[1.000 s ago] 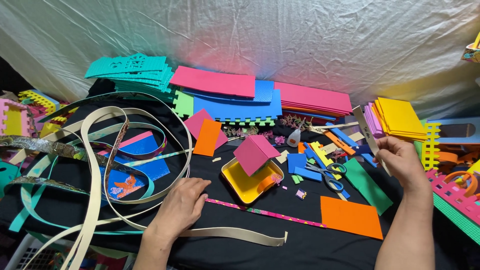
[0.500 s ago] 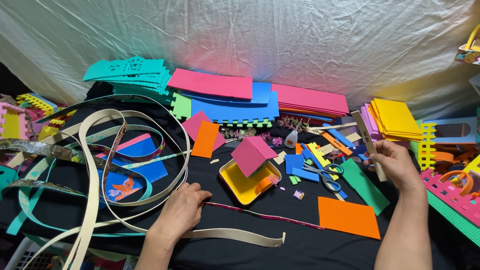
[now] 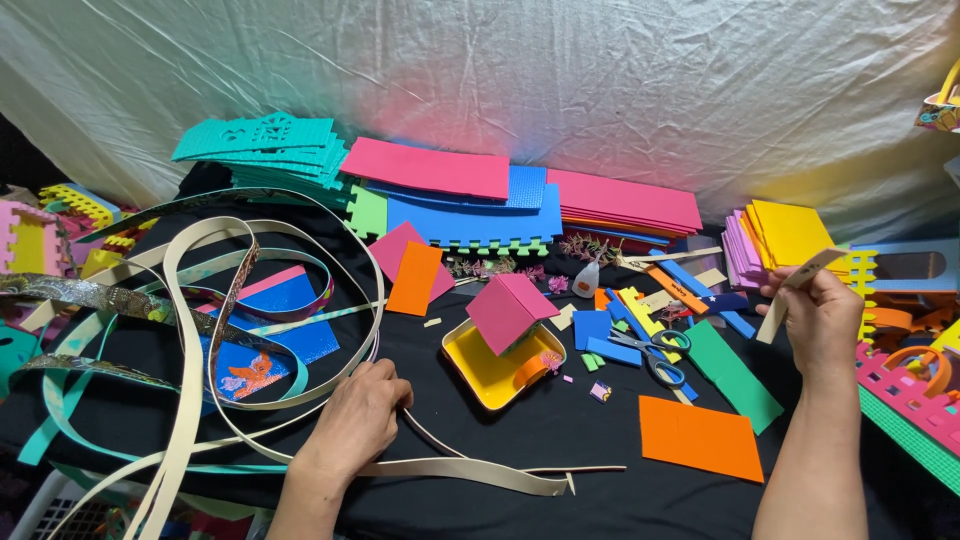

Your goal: Assembling and finishing decorative items using paper strips, foam sheets, scissors, and glue.

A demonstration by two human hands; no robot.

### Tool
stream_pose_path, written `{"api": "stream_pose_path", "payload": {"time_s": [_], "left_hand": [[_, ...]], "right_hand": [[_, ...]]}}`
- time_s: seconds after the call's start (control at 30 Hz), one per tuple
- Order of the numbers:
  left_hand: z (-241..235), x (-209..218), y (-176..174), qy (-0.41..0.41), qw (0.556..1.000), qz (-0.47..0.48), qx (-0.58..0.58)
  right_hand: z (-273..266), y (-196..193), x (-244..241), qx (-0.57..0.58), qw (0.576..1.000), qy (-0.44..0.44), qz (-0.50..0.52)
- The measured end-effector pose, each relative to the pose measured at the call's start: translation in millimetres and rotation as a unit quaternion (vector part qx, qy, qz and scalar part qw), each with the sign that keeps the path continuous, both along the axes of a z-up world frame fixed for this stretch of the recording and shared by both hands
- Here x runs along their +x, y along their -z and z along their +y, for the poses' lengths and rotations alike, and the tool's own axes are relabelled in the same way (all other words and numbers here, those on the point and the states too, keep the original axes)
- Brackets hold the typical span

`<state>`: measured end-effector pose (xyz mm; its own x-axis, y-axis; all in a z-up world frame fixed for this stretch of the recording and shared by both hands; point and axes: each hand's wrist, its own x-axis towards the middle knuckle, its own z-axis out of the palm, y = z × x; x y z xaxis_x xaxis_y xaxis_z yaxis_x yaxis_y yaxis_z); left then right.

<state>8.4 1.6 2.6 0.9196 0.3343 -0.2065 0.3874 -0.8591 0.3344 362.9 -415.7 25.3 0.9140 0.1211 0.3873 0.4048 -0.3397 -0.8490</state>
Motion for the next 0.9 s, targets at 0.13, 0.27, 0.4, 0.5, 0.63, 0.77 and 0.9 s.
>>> {"api": "stream_pose_path", "payload": {"time_s": [0.13,0.27,0.4,0.5,0.63,0.77,0.9], "left_hand": [[-1.0,0.7,1.6,-0.008,1.000,0.001,-0.002],[2.5,-0.4,13.9,0.002,0.999,-0.049,-0.003],[1.3,-1.1,12.0,0.015,0.997,-0.078,0.000],[0.8,-2.0,8.1,0.021,0.996,-0.083,-0.007],[0.2,-2.9,8.1,0.021,0.995,-0.093,-0.009],[0.5,-3.0,11.6,0.023,0.993,-0.119,-0.010],[0.3,-5.8,16.6,0.038,0.979,-0.203,0.005]], "right_hand": [[8.6,-3.3,-6.8,-0.041,0.998,0.052,0.022],[13.6,-0.8,-7.9,-0.121,0.986,0.101,0.056],[14.0,9.6,-4.2,-0.259,0.950,0.145,0.094],[22.9,8.3,-12.0,-0.310,0.933,0.138,0.122],[41.3,-1.9,-23.8,-0.398,0.888,0.136,0.186],[37.5,3.7,-21.9,-0.430,0.869,0.134,0.206],[19.8,22.2,-4.9,-0.391,0.907,0.121,0.100]]}}
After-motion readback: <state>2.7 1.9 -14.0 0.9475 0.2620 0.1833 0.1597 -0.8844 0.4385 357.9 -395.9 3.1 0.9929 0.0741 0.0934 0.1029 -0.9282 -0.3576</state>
